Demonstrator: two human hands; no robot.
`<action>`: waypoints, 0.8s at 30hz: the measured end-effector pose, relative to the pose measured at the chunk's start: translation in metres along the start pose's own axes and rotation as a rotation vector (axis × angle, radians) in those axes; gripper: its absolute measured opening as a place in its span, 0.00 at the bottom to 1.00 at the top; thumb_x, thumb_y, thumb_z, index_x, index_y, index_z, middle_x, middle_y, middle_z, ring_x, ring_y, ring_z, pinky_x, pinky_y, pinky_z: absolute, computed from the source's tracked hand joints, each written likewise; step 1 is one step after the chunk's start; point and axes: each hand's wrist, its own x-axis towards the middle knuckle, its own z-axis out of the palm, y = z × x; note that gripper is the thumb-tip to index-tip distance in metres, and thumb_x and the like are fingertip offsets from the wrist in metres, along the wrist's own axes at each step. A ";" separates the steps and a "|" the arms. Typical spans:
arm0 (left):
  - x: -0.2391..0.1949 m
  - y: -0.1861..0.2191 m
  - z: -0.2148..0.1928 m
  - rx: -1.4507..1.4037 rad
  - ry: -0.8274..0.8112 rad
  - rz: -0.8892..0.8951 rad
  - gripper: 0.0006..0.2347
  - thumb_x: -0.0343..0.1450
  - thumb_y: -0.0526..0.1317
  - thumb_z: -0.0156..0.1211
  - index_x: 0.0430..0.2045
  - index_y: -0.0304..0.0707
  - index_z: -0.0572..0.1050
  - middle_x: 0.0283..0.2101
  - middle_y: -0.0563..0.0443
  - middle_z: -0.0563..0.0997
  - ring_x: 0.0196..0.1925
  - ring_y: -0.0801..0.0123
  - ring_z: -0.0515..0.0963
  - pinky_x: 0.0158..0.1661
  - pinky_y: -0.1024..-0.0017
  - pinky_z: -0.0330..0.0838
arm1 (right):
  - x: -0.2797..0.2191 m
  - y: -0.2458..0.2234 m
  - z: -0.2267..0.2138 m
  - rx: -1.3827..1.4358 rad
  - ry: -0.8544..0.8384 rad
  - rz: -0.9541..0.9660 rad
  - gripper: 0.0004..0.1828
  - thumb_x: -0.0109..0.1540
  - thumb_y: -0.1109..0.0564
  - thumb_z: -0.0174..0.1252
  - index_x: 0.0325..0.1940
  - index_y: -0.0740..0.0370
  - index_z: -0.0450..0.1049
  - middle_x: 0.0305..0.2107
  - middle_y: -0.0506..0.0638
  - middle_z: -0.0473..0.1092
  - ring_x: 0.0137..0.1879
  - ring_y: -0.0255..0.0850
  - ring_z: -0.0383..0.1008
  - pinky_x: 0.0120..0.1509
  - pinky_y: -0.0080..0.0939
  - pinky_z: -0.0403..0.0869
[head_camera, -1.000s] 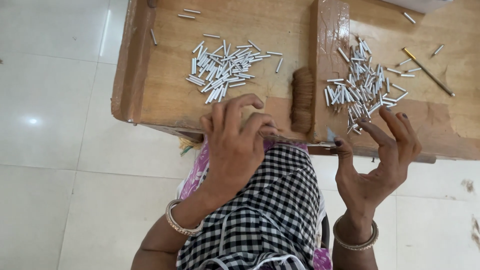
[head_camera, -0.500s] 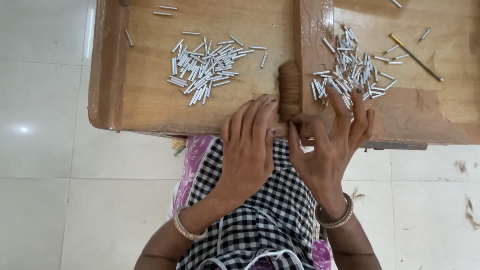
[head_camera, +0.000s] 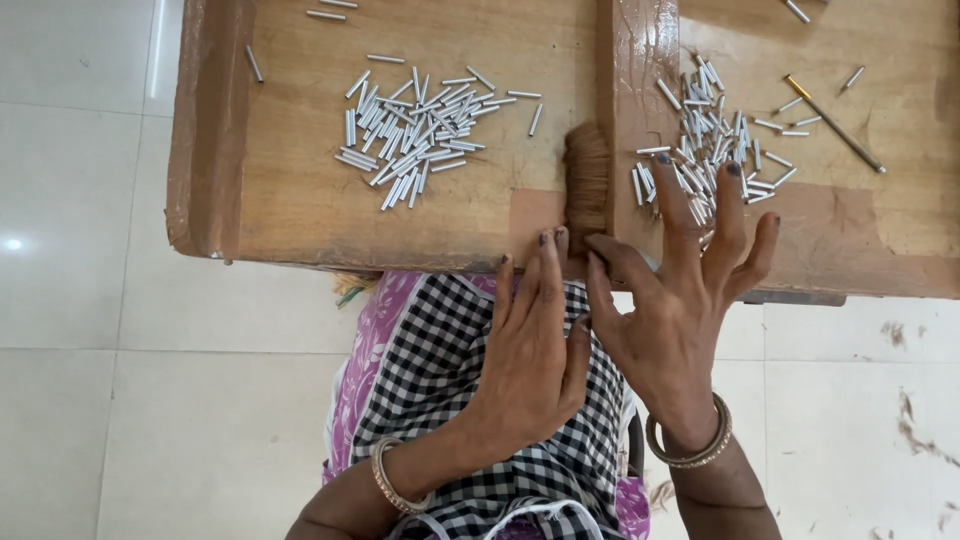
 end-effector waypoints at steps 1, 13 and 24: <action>0.004 -0.002 -0.002 0.001 0.004 -0.002 0.32 0.75 0.33 0.47 0.71 0.11 0.40 0.76 0.21 0.52 0.80 0.36 0.51 0.76 0.42 0.37 | 0.001 0.001 0.002 0.001 0.000 -0.004 0.05 0.65 0.53 0.70 0.44 0.50 0.83 0.75 0.50 0.60 0.84 0.60 0.41 0.84 0.70 0.34; 0.046 -0.031 -0.003 0.320 0.115 0.097 0.10 0.71 0.37 0.65 0.45 0.37 0.77 0.60 0.48 0.71 0.65 0.56 0.66 0.57 0.54 0.57 | -0.004 0.017 0.018 0.052 0.099 -0.056 0.06 0.63 0.55 0.72 0.43 0.55 0.83 0.68 0.46 0.70 0.82 0.54 0.51 0.85 0.67 0.38; 0.046 0.002 -0.026 0.085 0.090 0.119 0.08 0.76 0.41 0.57 0.44 0.38 0.77 0.50 0.48 0.72 0.51 0.58 0.66 0.51 0.59 0.56 | -0.025 0.020 0.003 -0.067 0.328 -0.105 0.08 0.61 0.50 0.71 0.40 0.53 0.84 0.60 0.48 0.77 0.77 0.56 0.55 0.83 0.69 0.40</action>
